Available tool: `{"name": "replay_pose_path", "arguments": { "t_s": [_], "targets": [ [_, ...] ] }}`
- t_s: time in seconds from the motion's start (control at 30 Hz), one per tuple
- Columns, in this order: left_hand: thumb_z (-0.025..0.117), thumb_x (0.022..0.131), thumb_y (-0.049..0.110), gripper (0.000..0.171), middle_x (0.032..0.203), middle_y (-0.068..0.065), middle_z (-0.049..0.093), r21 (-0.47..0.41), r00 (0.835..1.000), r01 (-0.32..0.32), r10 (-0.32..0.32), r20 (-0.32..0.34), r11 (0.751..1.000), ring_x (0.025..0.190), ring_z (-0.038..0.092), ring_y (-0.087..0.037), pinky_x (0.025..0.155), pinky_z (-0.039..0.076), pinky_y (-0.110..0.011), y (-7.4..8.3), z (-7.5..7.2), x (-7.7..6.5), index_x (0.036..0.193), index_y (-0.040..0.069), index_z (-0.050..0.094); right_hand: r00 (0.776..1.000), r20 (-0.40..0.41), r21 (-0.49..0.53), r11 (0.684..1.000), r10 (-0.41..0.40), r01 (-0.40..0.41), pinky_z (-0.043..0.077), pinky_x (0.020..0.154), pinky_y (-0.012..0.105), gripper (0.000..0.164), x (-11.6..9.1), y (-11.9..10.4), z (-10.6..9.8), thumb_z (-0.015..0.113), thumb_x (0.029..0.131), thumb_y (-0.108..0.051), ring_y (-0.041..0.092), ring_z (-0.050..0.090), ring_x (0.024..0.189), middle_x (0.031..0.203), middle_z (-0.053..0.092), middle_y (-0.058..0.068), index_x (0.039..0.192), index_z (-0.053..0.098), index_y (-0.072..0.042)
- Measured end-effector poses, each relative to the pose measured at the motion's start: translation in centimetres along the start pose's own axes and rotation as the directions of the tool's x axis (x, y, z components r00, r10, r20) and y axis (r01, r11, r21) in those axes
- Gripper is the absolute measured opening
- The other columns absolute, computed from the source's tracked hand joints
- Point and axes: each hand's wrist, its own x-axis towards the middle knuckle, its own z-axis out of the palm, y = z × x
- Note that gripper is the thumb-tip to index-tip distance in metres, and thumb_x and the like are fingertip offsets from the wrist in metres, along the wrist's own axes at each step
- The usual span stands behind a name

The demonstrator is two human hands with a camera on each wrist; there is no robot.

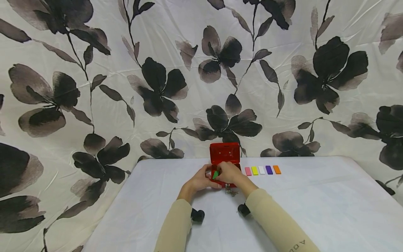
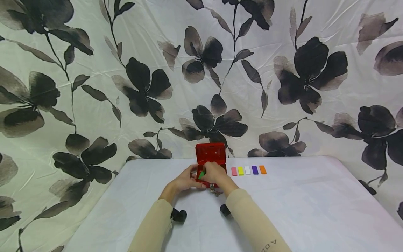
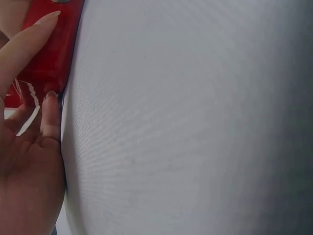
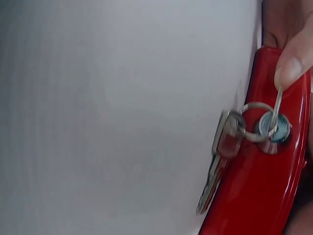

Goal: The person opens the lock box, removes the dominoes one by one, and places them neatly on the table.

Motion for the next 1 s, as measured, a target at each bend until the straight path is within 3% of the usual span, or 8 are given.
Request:
{"name": "replay_pose_path", "arguments": {
  "t_s": [0.33, 0.57, 1.0],
  "targets": [
    [0.09, 0.079, 0.013, 0.091, 0.109, -0.011, 0.053, -0.006, 1.0, -0.001, 0.001, 0.002, 1.0, 0.097, 0.049, -0.023, 0.082, 0.05, -0.029, 0.04, -0.07, 0.14, 0.153, 0.008, 0.037, 0.999, -0.006, -0.009, 0.999, 0.05, -0.05, 0.058, 0.091, 0.046, 0.029, 0.17, -0.63, 0.35, 0.085, 0.085, -0.02, 0.023, 0.064, 0.086, 0.098, 0.074, 0.008, 0.108, 0.074, -0.007],
    [0.09, 0.079, 0.014, 0.092, 0.115, -0.011, 0.054, 0.006, 1.0, -0.001, 0.001, 0.004, 1.0, 0.099, 0.049, -0.023, 0.088, 0.049, -0.034, 0.16, -0.03, -0.01, 0.153, 0.009, 0.036, 1.0, 0.009, -0.039, 0.999, 0.024, -0.024, 0.059, 0.089, 0.046, 0.024, 0.17, -0.5, 0.45, 0.083, 0.087, -0.021, 0.022, 0.063, 0.081, 0.095, 0.074, 0.007, 0.105, 0.073, -0.009],
    [0.091, 0.078, 0.019, 0.094, 0.116, -0.01, 0.054, 0.031, 1.0, 0.029, -0.028, -0.011, 0.999, 0.102, 0.049, -0.024, 0.09, 0.046, -0.04, 0.33, 0.02, -0.13, 0.154, 0.011, 0.036, 0.998, 0.038, 0.041, 0.998, -0.048, 0.047, 0.059, 0.087, 0.043, 0.025, -0.24, 0.2, -0.43, 0.08, 0.09, -0.019, 0.02, 0.062, 0.085, 0.098, 0.073, 0.006, 0.11, 0.071, -0.006]
  ]
}}
